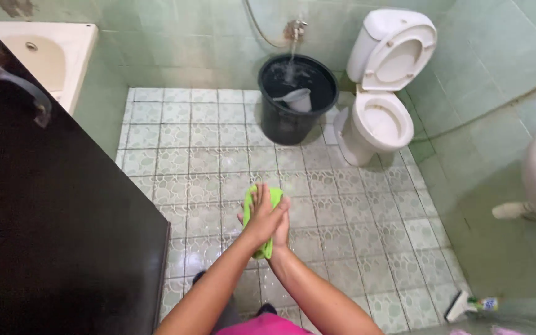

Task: The person wets a green cloth under a running tap, then wipes the bathroom door handle and the tiled walls around a bathtub. They also clean a wall-mounted soap dish and the bathtub rim using the cloth.

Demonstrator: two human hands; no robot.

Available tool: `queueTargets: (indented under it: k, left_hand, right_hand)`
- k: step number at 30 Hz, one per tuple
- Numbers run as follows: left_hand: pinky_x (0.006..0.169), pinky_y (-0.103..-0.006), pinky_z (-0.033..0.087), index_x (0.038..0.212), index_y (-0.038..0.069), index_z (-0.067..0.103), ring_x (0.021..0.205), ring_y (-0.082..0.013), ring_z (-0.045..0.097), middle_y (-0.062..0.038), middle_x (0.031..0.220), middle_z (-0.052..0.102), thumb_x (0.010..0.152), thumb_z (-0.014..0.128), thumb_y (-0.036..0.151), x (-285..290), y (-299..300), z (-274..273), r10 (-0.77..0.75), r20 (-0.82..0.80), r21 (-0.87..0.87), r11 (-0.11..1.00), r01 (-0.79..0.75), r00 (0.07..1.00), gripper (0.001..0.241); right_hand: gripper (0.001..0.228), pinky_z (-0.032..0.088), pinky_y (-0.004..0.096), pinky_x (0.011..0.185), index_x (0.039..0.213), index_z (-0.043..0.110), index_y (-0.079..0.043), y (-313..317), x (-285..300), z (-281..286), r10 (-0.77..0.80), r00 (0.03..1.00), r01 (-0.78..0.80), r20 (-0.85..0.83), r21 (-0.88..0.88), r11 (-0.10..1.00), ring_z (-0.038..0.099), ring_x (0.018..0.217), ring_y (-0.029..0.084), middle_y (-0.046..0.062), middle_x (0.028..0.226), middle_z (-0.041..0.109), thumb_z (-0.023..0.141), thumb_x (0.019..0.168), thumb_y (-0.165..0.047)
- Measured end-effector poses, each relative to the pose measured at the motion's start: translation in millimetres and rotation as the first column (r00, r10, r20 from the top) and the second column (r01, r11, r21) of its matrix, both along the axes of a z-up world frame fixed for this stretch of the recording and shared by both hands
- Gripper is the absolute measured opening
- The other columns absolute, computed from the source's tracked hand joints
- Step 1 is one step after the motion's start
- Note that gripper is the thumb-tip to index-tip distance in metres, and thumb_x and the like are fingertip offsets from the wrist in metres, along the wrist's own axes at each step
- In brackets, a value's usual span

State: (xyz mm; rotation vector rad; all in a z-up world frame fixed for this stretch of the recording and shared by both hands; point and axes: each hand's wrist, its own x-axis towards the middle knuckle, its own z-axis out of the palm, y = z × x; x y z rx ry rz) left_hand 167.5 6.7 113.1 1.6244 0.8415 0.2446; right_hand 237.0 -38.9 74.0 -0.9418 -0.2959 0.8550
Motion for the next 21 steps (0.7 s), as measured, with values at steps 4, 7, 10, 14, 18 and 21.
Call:
queueTargets:
  k: [4, 7, 10, 14, 18, 21]
  left_hand:
    - [0.115, -0.0684, -0.02, 0.168, 0.016, -0.001, 0.159, -0.0354, -0.009, -0.017, 0.173, -0.004, 0.103, 0.048, 0.061, -7.7, 74.2, 13.7, 0.135, 0.146, -0.118, 0.986, -0.119, 0.98, 0.093]
    - [0.128, -0.0556, 0.003, 0.164, 0.006, 0.021, 0.157, -0.0418, 0.008, -0.03, 0.169, 0.012, 0.103, 0.057, 0.046, -31.8, 135.7, 33.8, 0.2, 0.28, -0.019, 0.979, -0.203, 0.939, 0.082]
    - [0.128, -0.0536, 0.012, 0.158, 0.0, 0.035, 0.155, -0.045, 0.017, -0.031, 0.165, 0.024, 0.106, 0.056, 0.038, -33.3, 207.9, 27.7, 0.189, 0.332, 0.094, 0.968, -0.232, 0.924, 0.068]
    - [0.127, -0.051, 0.021, 0.147, 0.002, 0.053, 0.152, -0.0425, 0.029, -0.026, 0.16, 0.037, 0.104, 0.059, 0.038, -29.5, 276.0, 8.9, 0.149, 0.316, 0.147, 0.968, -0.203, 0.937, 0.056]
    - [0.124, -0.054, 0.025, 0.141, 0.002, 0.06, 0.149, -0.0442, 0.036, -0.027, 0.154, 0.046, 0.104, 0.061, 0.035, -21.6, 324.5, 1.3, 0.119, 0.336, 0.13, 0.977, -0.171, 0.934, 0.05]
    - [0.122, -0.0538, 0.028, 0.138, 0.004, 0.064, 0.146, -0.0427, 0.041, -0.024, 0.148, 0.052, 0.104, 0.062, 0.03, -16.2, 367.0, -1.5, 0.126, 0.344, 0.119, 0.977, -0.176, 0.93, 0.043]
  right_hand:
    - [0.069, 0.038, 0.051, 0.117, 0.145, 0.054, -0.012, 79.7, 25.9, -39.1, 0.069, 0.952, -0.06, -0.297, 0.04, 0.997, 0.054, 0.13, 0.032, 0.019, 0.145, 0.055, 0.039, 0.1, -0.062]
    - [0.074, 0.049, 0.052, 0.112, 0.139, 0.064, -0.016, 144.4, 16.9, -55.4, 0.113, 0.8, -0.07, -0.589, 0.095, 0.993, 0.067, 0.121, 0.031, 0.017, 0.137, 0.065, 0.044, 0.096, -0.073]
    - [0.064, 0.052, 0.05, 0.107, 0.138, 0.065, -0.014, 201.5, 27.5, -31.4, -0.003, 0.826, 0.011, -0.564, 0.011, 1.0, 0.069, 0.115, 0.032, 0.018, 0.135, 0.067, 0.045, 0.101, -0.063]
    - [0.059, 0.059, 0.048, 0.099, 0.132, 0.068, -0.009, 264.1, 51.1, -48.1, -0.083, 0.855, 0.113, -0.512, 0.029, 0.993, 0.072, 0.109, 0.033, 0.02, 0.128, 0.07, 0.05, 0.101, -0.056]
    - [0.058, 0.056, 0.049, 0.102, 0.134, 0.067, -0.007, 302.3, 68.9, -47.2, -0.091, 0.842, 0.106, -0.531, -0.002, 0.994, 0.071, 0.113, 0.033, 0.019, 0.131, 0.068, 0.05, 0.102, -0.053]
    - [0.061, 0.056, 0.052, 0.103, 0.135, 0.065, -0.007, 340.8, 90.1, -79.3, -0.083, 0.822, 0.095, -0.564, -0.007, 0.995, 0.07, 0.114, 0.035, 0.02, 0.132, 0.067, 0.051, 0.101, -0.055]
